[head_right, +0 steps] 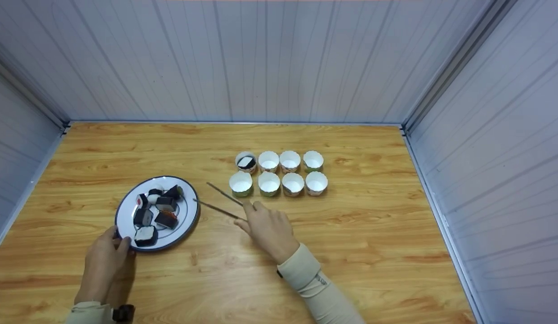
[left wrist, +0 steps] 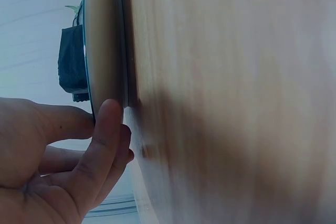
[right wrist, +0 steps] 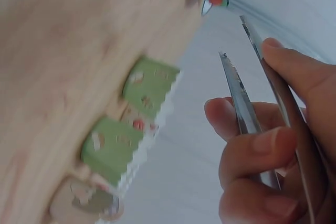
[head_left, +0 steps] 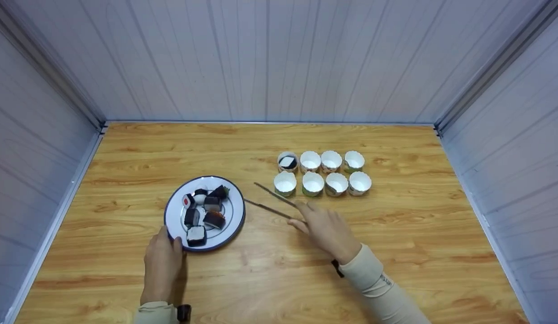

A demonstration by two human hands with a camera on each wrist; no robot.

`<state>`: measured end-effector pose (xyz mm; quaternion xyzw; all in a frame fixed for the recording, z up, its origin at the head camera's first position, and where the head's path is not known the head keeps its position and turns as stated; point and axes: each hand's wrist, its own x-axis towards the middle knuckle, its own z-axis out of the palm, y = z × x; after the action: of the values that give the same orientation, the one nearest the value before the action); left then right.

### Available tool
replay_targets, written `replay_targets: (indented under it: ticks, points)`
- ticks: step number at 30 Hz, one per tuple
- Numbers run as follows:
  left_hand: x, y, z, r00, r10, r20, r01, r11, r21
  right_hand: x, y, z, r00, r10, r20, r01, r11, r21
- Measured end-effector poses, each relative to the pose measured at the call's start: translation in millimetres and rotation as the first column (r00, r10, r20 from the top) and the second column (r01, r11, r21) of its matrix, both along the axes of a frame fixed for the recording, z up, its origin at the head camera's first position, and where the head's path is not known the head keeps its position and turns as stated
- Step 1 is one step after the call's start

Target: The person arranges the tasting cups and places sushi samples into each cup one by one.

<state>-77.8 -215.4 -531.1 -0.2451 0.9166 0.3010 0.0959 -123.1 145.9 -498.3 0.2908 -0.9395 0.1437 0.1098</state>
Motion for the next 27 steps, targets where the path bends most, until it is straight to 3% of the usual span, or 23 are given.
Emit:
replay_targets:
  ticks: [13, 20, 27]
  points:
    - [-0.6, 1, -0.2, 1.0, 0.016, -0.002, -0.016, 1.0, 0.009, 21.4, -32, -11.6, 0.995, 0.095, 0.024, -0.096, 0.995, 0.031]
    - [8.0, -2, -0.1, 0.991, -0.053, -0.125, 0.051, 0.999, -0.017, 24.8, -47, -21.5, 0.992, 0.121, -0.041, -0.117, 0.99, 0.073]
    - [5.2, -1, 0.3, 0.996, -0.026, -0.084, 0.026, 1.0, 0.001, 24.7, -58, -24.4, 0.995, 0.096, -0.008, -0.095, 0.989, 0.109]
